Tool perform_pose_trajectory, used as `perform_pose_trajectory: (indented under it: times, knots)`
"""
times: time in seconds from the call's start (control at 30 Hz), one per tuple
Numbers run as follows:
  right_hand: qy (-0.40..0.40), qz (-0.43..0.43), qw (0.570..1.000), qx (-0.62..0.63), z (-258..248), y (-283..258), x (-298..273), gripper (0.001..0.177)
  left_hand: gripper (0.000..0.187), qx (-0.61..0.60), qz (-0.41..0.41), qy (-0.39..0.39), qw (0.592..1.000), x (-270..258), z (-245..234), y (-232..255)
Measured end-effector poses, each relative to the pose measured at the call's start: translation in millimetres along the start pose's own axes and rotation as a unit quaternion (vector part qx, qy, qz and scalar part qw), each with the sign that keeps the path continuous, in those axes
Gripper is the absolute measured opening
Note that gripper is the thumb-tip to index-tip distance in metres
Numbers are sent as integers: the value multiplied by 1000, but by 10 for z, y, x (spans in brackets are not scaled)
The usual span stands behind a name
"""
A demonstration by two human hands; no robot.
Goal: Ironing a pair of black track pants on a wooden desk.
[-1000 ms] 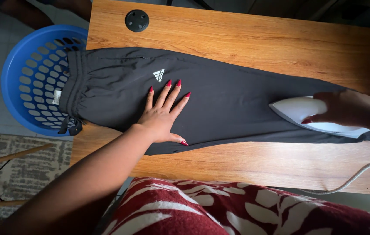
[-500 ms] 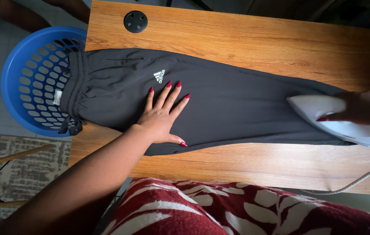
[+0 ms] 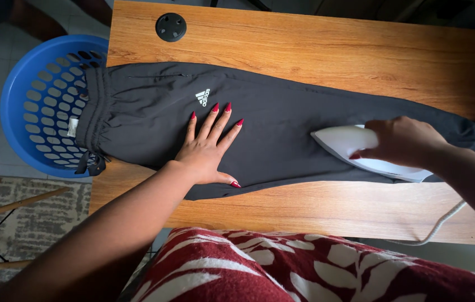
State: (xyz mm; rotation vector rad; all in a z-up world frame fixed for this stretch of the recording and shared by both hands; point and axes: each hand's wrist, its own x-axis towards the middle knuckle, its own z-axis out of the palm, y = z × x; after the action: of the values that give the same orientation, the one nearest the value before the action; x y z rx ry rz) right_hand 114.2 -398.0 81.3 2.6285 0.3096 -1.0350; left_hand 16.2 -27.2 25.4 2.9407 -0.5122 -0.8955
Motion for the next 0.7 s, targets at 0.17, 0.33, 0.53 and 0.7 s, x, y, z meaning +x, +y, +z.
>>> perform_pose_trajectory:
  times: [0.17, 0.33, 0.53, 0.7]
  knots:
    - [0, 35, 999, -4, 50, 165, 182, 85, 144, -2, 4, 1, 1000, 2, -7, -14]
    - [45, 35, 998, 4, 559, 1199, 710, 81, 144, -2, 4, 3, 1000, -9, -10, -17]
    - [8, 106, 994, 10, 787, 1653, 852, 76, 144, -5, 6, -2, 1000, 2, 7, -24]
    - [-9, 63, 998, -4, 518, 1410, 570, 76, 144, -12, 12, 3, 1000, 0, 20, -28]
